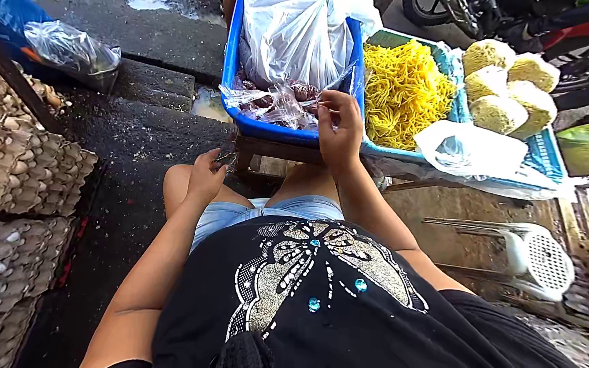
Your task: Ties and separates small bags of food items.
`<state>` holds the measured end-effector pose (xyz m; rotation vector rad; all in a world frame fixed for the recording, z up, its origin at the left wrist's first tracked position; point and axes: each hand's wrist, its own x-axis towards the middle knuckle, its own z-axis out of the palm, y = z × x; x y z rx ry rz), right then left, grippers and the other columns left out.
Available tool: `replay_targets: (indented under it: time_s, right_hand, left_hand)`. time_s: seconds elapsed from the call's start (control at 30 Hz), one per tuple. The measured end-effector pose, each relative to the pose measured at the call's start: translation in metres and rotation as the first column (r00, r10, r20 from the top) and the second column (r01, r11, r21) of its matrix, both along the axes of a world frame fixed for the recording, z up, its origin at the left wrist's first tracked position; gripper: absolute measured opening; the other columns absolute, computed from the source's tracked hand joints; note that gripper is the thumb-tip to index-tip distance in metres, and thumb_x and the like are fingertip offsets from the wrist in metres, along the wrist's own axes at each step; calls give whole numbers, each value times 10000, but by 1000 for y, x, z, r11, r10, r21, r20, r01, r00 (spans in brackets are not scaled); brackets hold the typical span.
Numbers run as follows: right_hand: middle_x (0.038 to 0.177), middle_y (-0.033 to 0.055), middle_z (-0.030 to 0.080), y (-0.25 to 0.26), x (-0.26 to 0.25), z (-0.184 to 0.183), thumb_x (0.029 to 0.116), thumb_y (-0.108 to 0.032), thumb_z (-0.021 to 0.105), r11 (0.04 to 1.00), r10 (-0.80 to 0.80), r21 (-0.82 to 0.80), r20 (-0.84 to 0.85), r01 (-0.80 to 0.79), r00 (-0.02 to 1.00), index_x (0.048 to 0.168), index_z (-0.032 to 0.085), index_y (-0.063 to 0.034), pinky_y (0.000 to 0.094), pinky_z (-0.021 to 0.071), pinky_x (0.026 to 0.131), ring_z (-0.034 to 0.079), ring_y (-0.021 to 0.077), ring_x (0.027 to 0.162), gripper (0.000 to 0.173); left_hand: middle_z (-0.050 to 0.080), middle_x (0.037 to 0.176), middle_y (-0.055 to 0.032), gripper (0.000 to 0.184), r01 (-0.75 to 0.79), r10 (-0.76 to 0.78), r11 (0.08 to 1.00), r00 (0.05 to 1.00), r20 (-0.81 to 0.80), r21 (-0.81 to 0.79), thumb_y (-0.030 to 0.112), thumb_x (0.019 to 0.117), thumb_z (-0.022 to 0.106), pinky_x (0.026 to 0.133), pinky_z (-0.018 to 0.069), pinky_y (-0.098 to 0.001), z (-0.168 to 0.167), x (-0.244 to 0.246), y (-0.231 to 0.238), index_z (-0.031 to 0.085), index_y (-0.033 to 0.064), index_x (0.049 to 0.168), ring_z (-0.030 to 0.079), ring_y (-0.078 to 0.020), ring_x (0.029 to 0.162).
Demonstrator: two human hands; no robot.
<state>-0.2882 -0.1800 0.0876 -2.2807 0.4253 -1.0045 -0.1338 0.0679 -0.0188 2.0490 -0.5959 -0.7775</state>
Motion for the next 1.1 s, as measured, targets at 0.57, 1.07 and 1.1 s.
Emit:
replay_targets:
  time_s: [0.57, 1.07, 1.1]
  right_hand:
    - [908, 10, 668, -24, 21, 32, 976, -140, 679, 881, 126, 464, -45, -91, 991, 1022, 601, -35, 251, 568, 769, 649, 41, 799, 138]
    - [1071, 26, 722, -10, -23, 58, 993, 37, 584, 976, 54, 165, 433, -138, 900, 1131, 608, -23, 354, 602, 947, 714, 144, 1025, 152]
    - [1084, 27, 725, -7, -29, 56, 995, 33, 579, 979, 52, 157, 435, -132, 899, 1139, 620, -27, 357, 603, 948, 714, 148, 1034, 161]
  left_hand:
    - [656, 1240, -219, 330, -44, 72, 987, 981, 182, -152, 148, 1007, 608, 934, 544, -432, 45, 23, -11, 636, -24, 1286, 675, -261, 1021]
    - [611, 1310, -241, 330, 83, -82, 997, 963, 257, 7, 141, 1005, 618, 956, 541, -492, 1, 18, -63, 637, -6, 1299, 664, -340, 1079]
    - [609, 1309, -240, 321, 87, -86, 996, 959, 271, 6, 156, 1008, 623, 947, 550, -481, 1, 19, -62, 647, 0, 1288, 671, -332, 1063]
